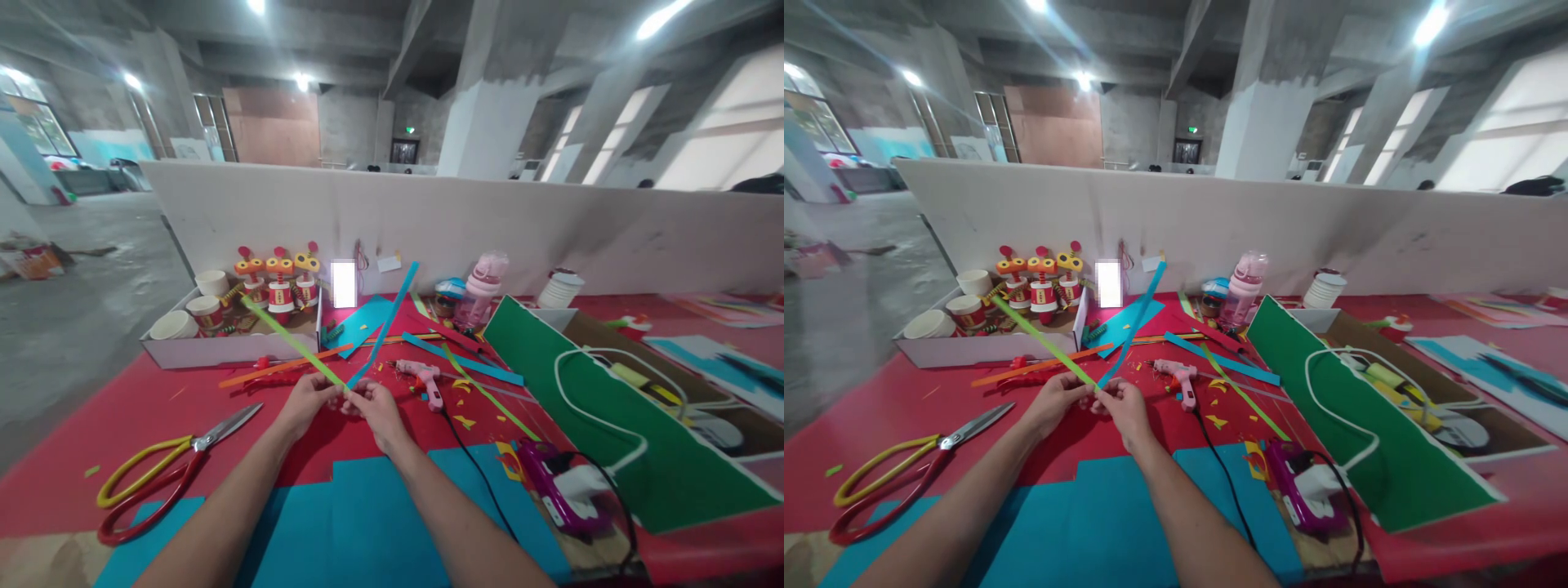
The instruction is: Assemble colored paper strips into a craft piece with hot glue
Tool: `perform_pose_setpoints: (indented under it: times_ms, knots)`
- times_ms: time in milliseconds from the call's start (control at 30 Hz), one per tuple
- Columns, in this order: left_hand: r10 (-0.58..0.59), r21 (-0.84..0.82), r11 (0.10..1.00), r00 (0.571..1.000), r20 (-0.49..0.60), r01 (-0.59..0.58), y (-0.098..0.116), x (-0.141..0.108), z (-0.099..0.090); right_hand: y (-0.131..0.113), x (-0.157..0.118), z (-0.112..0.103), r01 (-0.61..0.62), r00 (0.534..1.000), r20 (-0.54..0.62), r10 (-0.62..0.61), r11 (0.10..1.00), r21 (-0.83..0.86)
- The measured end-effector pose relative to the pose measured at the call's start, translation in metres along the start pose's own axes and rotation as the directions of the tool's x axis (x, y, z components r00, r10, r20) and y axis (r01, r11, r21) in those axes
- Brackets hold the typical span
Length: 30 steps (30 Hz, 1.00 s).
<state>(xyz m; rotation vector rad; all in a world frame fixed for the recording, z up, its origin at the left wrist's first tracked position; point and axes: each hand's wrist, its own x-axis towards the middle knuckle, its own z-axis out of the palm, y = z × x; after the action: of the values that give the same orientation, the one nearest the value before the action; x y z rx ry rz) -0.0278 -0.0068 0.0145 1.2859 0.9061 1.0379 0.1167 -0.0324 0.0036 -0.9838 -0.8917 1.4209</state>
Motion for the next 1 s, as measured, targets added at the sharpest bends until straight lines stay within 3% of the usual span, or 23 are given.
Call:
perform_pose_setpoints:
  times_ms: [200,467,600,800,1000]
  knots:
    - [0.004,0.064,0.998,0.999,0.053,-0.008,0.0024,-0.0013,0.0003,0.0024,0.0027,-0.0049,-0.034,0.999,0.019,0.035,0.998,-0.043]
    - [-0.012,-0.075,0.997,0.999,0.037,0.015,0.0002,-0.0015,0.0001,-0.0017,0.0023,-0.0024,-0.008,0.996,-0.090,0.003,0.998,-0.056]
    - [-0.024,-0.001,1.000,0.998,0.055,0.024,0.0015,-0.0018,0.0037,-0.0026,0.0010,-0.0014,0.003,0.996,-0.090,-0.008,0.999,-0.049]
    - [0.029,0.087,0.996,0.999,0.037,-0.032,0.0017,0.0004,0.0018,-0.0007,0.0024,-0.0063,-0.023,0.999,-0.041,0.016,0.985,-0.170]
    - [0.001,0.044,0.999,0.999,0.049,-0.004,0.0012,-0.0008,0.0047,-0.0013,0.0014,-0.0032,-0.020,0.996,-0.084,0.015,0.998,-0.061]
